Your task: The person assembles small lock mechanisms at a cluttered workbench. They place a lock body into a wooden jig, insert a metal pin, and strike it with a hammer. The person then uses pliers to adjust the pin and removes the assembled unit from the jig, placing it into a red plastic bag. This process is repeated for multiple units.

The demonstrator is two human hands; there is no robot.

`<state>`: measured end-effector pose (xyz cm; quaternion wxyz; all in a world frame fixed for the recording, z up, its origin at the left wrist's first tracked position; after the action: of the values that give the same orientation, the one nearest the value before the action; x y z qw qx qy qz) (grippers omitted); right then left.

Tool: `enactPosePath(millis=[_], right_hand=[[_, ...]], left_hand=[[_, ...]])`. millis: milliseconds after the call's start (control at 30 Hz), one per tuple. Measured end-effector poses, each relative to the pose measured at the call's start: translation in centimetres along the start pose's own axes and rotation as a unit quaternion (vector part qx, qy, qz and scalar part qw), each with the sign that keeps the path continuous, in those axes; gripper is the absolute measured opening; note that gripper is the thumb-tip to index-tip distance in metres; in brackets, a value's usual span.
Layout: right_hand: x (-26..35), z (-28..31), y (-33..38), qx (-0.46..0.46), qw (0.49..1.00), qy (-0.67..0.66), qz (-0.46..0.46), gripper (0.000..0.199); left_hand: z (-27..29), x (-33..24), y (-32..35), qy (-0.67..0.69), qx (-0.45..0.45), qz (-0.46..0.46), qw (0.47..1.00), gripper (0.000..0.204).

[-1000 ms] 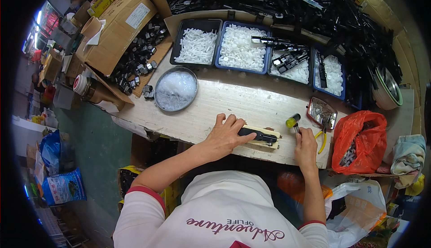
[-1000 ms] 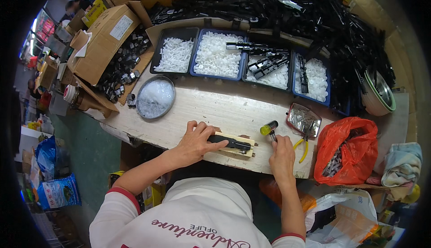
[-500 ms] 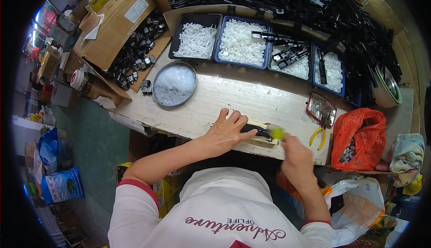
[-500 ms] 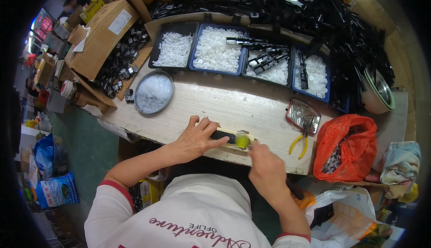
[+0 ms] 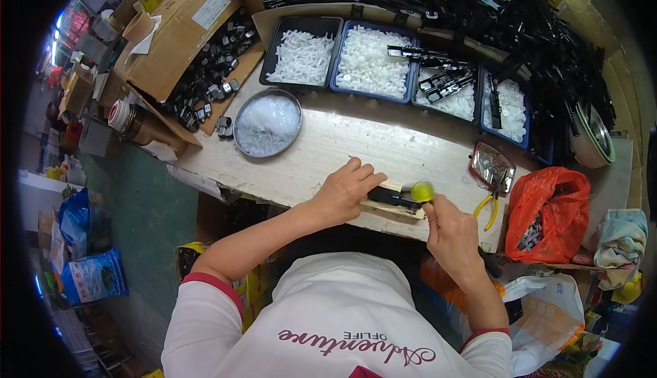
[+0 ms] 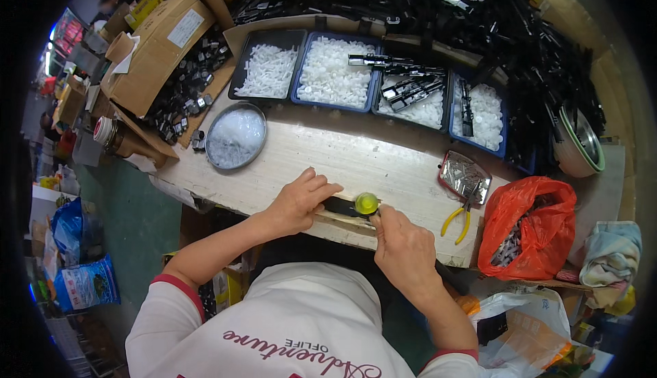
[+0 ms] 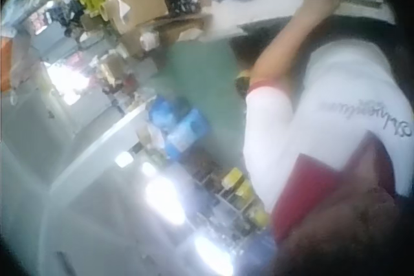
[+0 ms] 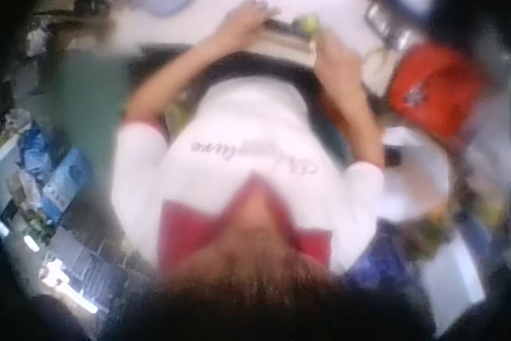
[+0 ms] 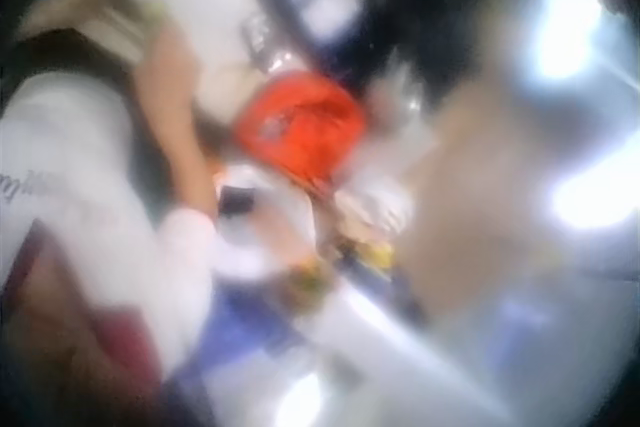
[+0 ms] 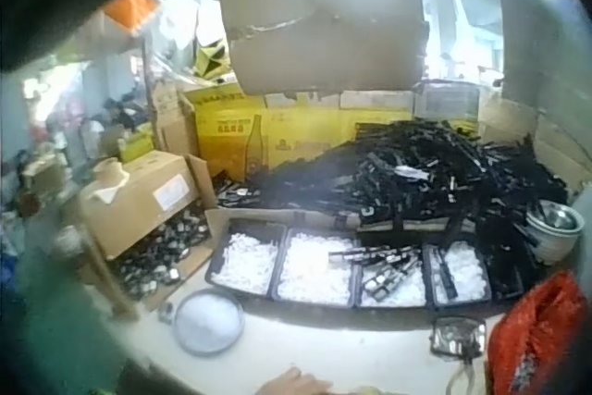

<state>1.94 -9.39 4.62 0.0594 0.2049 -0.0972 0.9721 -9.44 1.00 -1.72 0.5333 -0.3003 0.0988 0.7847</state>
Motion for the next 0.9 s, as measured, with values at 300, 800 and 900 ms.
enactPosePath(millis=[300, 800, 900], right_hand=[[0.8, -2.5, -3.1, 0.014, 1.000, 0.010, 0.005, 0.018], [-0.1, -2.9, -2.8, -0.049, 0.998, 0.022, -0.018, 0.009], [-3.2, -2.0, -0.7, -0.131, 0.986, 0.066, -0.084, 0.008]], left_hand=[[0.2, 0.5, 1.5, 0.081, -0.116, 0.039, 0.989, 0.068], [1.3, 0.5, 4.2, 0.043, -0.170, 0.086, 0.981, 0.074], [0.2, -0.7, 2.6, 0.039, -0.133, 0.035, 0.990, 0.069]])
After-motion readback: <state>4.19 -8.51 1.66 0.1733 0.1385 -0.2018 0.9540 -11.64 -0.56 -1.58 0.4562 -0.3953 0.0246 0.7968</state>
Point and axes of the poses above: each hand's wrist, its own y-axis away from the middle knuckle, its own z-axis out of the back of the hand, x = y × z, the point moved 7 cm from there along -y, towards the middle knuckle, and after that the axes turned 1 degree about z, right-handed, at the moved point
